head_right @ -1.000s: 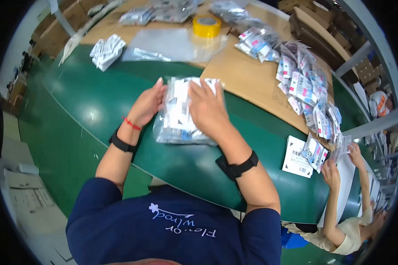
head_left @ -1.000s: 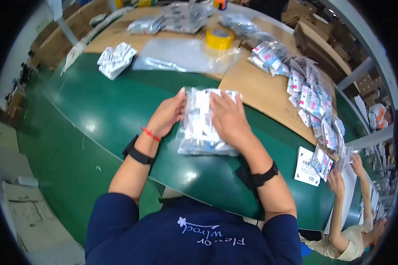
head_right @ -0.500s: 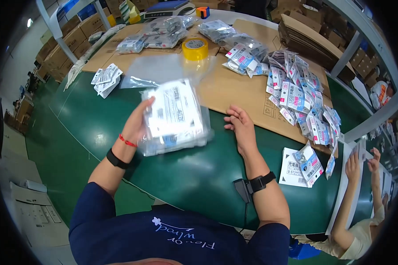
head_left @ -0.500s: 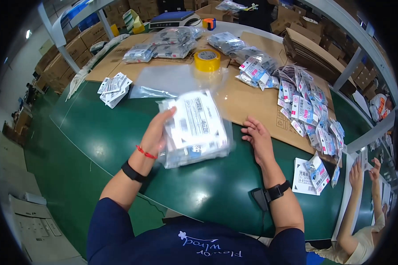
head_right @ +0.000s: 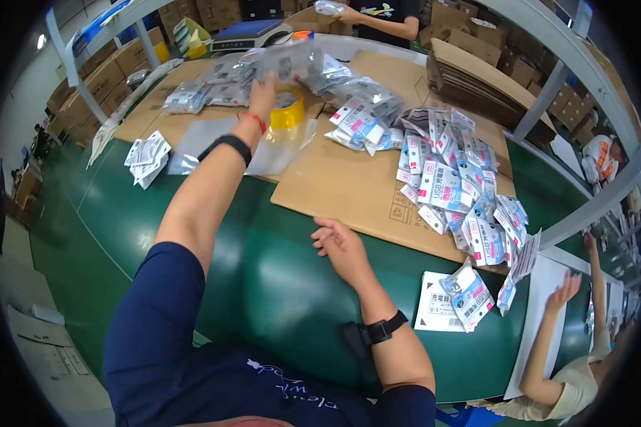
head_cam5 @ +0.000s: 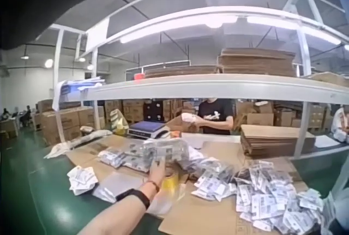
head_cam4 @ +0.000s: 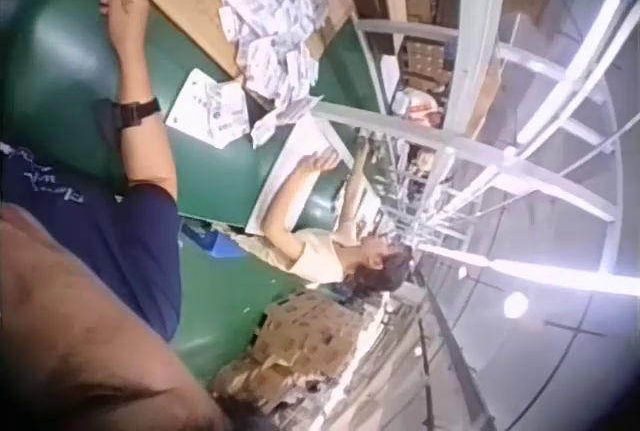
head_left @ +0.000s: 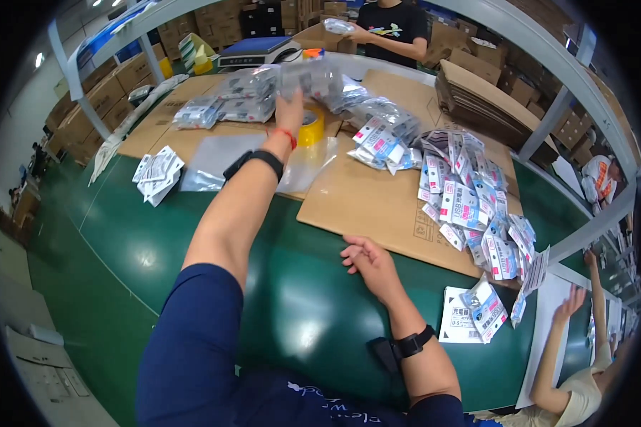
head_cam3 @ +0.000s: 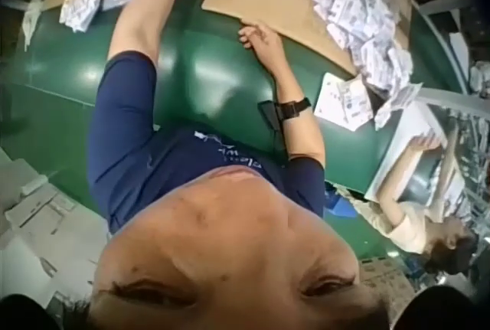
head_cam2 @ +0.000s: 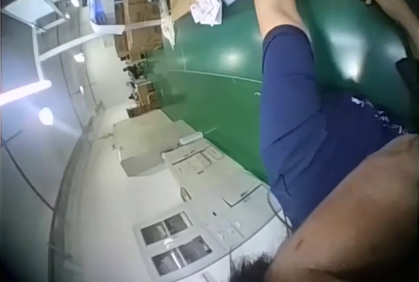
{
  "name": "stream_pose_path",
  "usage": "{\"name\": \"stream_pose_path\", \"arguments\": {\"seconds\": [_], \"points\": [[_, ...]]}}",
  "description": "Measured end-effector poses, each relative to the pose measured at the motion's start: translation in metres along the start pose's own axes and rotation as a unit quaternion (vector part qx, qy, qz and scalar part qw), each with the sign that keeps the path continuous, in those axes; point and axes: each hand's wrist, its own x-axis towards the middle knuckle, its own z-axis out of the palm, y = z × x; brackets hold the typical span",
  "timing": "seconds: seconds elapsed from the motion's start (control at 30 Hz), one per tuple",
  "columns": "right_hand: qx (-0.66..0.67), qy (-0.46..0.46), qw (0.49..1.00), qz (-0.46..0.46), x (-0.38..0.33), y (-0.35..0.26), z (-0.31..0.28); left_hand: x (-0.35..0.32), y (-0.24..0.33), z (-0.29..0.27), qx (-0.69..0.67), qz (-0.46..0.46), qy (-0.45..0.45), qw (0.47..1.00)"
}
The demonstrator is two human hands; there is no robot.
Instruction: The person packages USB chargers by hand, placing multiple chargers and a paper label into a plastic bag before setting it aside. This process is repeated with new bags, chargers, and labels throughout the video.
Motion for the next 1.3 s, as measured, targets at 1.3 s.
{"name": "stream_pose_path", "arguments": {"seconds": [1.3], "points": [[-0.051,-0.012,0.998,0.043,0.000,-0.011,0.006,-0.035,-0.056,-0.061,0.341,0.082,-0.265,0.898]]}}
